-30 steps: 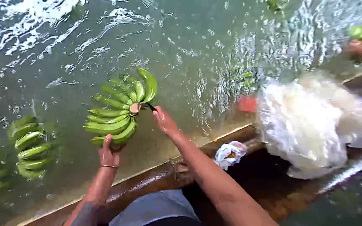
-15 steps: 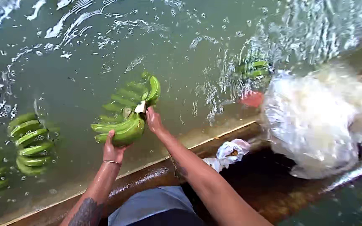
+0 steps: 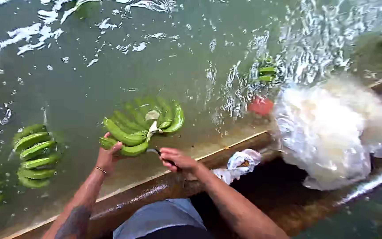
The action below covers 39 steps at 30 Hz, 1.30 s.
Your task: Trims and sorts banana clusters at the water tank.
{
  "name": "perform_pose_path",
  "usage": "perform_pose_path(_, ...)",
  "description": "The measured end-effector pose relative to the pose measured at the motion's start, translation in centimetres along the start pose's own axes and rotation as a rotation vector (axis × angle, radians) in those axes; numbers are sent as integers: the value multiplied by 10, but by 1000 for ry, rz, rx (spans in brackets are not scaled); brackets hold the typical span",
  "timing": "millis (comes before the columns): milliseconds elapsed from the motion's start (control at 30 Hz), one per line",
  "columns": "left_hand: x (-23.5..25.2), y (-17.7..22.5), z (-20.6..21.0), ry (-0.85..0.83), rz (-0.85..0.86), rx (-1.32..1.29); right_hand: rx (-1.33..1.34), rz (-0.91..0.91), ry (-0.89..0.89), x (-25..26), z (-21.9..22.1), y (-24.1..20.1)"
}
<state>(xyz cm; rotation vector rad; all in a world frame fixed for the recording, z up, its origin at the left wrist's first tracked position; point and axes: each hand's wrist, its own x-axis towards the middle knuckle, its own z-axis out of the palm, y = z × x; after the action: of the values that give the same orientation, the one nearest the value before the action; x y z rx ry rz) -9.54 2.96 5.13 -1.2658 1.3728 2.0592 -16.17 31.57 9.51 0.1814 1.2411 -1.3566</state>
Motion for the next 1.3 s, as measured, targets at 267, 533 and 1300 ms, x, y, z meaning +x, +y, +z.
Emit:
perform_pose_path(267, 54, 0, 3, 446, 216, 360, -1193, -190, 118, 89, -21, -38)
perform_pose_path(533, 68, 37, -4, 356, 216, 490, -1356, -232, 13, 126, 16, -41)
perform_pose_path(1300, -37, -69, -47, 255, -98, 415, -640, 402, 1356, -221, -128, 147)
